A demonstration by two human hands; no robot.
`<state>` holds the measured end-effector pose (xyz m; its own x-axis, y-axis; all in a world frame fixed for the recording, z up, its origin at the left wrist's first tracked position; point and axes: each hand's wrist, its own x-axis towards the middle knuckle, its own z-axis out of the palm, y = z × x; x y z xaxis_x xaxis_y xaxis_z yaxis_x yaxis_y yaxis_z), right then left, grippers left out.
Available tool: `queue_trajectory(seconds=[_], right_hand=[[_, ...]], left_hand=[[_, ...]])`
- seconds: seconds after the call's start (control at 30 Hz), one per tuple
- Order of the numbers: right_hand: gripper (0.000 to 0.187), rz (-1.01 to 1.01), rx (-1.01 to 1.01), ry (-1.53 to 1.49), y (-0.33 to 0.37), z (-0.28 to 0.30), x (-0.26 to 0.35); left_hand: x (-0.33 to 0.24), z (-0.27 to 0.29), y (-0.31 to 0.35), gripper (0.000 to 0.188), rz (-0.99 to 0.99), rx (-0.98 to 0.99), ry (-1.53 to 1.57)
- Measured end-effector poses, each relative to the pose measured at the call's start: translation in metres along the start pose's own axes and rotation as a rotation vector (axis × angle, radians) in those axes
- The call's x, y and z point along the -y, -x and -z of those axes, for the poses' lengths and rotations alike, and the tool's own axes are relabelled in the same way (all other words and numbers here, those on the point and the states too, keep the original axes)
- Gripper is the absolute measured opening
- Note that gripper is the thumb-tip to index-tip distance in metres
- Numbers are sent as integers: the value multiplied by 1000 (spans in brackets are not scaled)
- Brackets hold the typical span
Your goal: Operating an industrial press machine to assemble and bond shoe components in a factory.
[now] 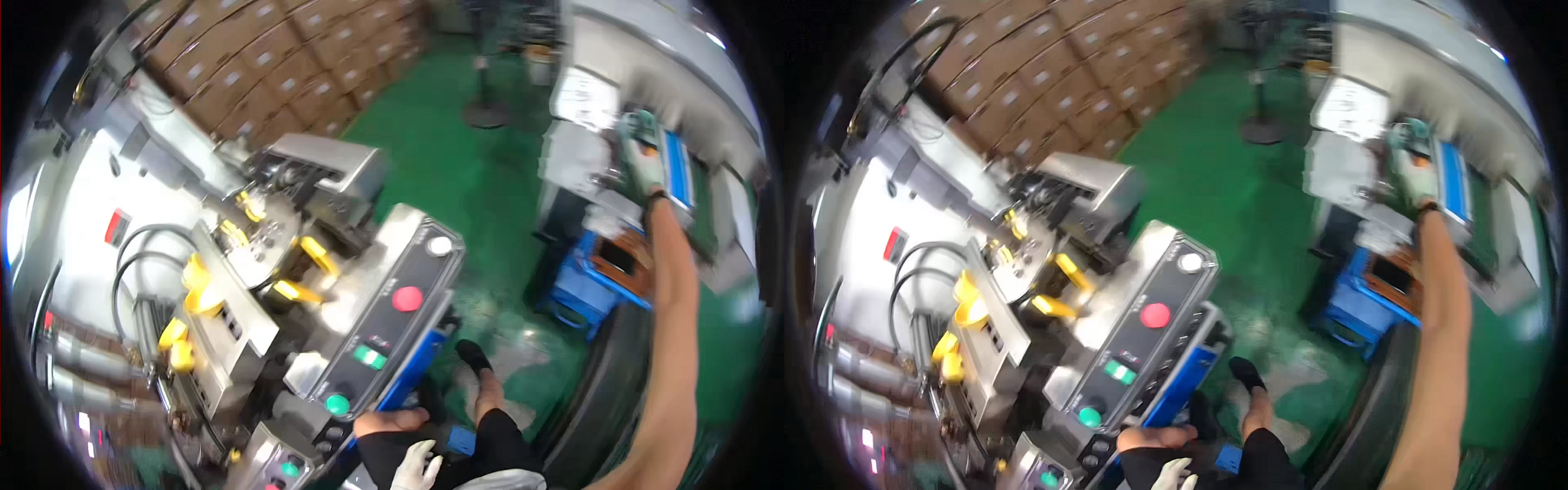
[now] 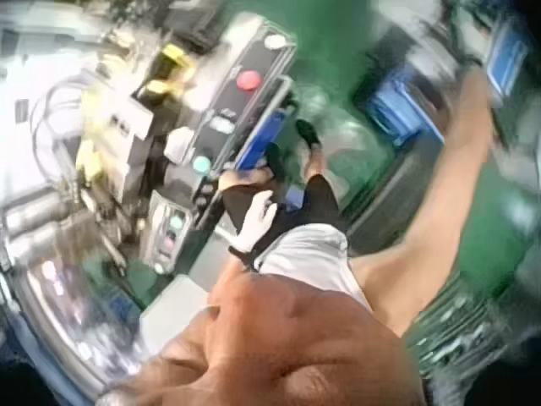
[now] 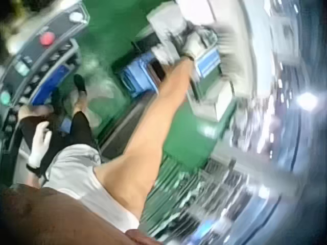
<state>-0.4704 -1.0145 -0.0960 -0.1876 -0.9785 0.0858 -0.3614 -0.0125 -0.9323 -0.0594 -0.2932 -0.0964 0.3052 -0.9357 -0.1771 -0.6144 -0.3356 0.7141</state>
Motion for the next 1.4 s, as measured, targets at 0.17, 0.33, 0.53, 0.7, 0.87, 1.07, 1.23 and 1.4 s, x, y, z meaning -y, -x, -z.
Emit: queue_trajectory(seconds=[0.17,0.33,0.53,0.7,0.87,1.07,1.23,1.4], right_hand=[[58,526,-308,815,-81,95,-32],[50,686,-183,687,27,33,-29],[52,3,504,-16,366,-107,-108],[54,-282,1264,-70,621,-233,-3],[58,533,1733,-23,757,-257,97],[56,897,1856,118,781,-277,112],[55,951,1915,239,781,-296,134],[53,1082,1886,319,775,-306,136]], left_hand=[[30,1,18,40,119,-72,110],[78,9,82,32,233,-350,-55],[157,8,224,30,802,-748,80],[197,-140,441,35,1515,-1069,453],[116,-325,598,60,2027,-1273,-3],[71,-390,680,110,2535,-1744,-35],[80,-393,769,109,1868,-2092,112],[95,-393,783,71,2431,-1865,-70]])
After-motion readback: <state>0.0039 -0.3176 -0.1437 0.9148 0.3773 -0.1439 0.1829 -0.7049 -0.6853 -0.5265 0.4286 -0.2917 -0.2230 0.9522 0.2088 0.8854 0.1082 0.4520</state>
